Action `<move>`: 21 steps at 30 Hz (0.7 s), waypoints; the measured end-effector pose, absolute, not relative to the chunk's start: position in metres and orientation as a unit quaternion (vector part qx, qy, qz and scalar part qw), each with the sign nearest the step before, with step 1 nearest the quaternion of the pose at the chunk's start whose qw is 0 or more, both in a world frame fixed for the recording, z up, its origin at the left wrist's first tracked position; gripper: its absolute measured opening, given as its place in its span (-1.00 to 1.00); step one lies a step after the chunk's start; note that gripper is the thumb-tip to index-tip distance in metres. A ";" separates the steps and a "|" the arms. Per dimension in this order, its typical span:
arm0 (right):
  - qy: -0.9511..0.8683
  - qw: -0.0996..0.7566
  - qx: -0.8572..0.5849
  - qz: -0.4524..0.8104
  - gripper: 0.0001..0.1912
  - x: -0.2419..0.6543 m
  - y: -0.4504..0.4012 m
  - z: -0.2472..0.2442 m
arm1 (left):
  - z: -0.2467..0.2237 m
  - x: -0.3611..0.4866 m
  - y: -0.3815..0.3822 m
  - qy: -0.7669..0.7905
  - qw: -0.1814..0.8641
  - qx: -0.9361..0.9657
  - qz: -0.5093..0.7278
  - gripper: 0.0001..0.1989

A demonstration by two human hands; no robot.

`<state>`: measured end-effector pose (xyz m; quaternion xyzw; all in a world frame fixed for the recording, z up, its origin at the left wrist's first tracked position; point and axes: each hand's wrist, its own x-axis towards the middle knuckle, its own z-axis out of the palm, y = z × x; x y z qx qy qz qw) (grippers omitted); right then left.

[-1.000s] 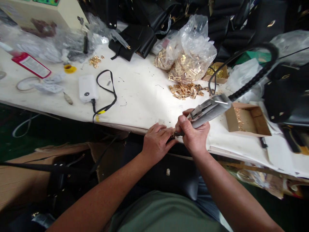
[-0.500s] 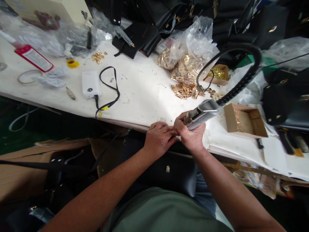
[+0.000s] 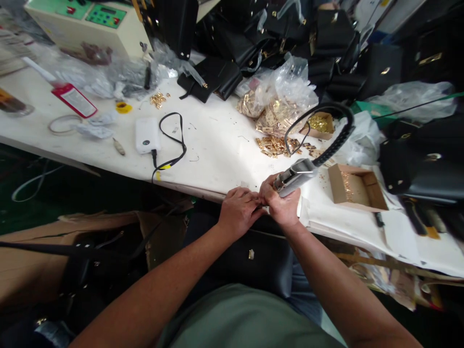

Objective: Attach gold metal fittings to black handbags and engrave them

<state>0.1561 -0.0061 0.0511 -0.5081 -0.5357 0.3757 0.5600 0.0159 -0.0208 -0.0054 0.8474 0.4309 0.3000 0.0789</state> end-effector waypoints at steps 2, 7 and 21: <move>-0.539 0.557 -0.490 0.400 -0.66 0.157 -0.005 0.050 | -0.005 0.016 -0.022 0.432 0.074 0.846 0.304 -0.73; -0.498 0.612 -0.434 0.435 -0.51 0.163 0.005 0.060 | -0.004 0.018 -0.022 0.438 0.091 0.838 0.313 -0.76; -0.721 0.139 -0.677 0.045 -0.57 0.251 0.028 0.036 | -0.004 0.020 -0.020 0.454 0.092 0.816 0.346 -0.77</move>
